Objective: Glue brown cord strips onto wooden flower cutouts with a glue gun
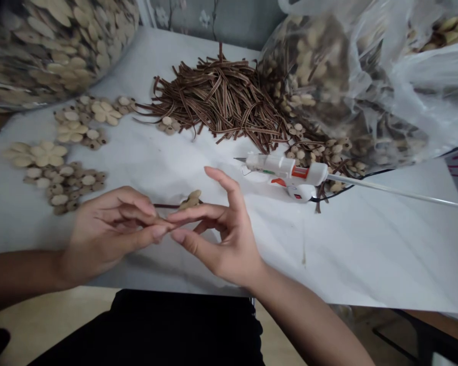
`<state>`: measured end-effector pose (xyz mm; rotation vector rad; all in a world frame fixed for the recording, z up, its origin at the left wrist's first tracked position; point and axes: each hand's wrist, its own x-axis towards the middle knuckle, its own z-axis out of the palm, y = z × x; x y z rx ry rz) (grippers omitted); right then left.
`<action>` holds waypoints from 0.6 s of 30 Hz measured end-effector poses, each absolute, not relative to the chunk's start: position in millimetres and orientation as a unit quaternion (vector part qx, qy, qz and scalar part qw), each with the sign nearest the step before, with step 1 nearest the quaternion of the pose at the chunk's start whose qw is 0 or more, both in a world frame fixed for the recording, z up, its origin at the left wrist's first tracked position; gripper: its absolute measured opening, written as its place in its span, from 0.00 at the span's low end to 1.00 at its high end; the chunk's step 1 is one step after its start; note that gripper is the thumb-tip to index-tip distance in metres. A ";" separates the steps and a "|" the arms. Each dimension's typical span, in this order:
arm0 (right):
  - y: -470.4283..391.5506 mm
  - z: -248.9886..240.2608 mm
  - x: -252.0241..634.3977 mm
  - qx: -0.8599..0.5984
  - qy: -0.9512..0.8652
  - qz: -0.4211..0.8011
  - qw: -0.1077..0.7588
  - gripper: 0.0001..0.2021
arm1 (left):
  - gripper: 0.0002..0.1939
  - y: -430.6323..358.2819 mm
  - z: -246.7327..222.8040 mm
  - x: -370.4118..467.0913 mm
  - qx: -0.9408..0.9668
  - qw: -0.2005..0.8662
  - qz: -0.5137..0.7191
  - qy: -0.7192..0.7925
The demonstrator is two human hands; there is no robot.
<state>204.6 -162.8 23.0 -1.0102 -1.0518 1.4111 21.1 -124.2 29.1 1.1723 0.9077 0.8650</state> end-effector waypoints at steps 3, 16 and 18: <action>-167.1 21.4 201.6 -0.418 -0.482 0.547 0.542 0.45 | 0.11 -124.8 29.2 20.3 0.523 0.655 0.380 0.391; -174.4 20.3 201.1 -0.401 -0.575 0.432 0.567 0.46 | 0.14 -133.7 21.5 8.6 0.536 0.677 0.340 0.374; -176.1 21.4 202.7 -0.418 -0.591 0.408 0.556 0.46 | 0.14 -135.3 23.0 8.4 0.530 0.681 0.336 0.378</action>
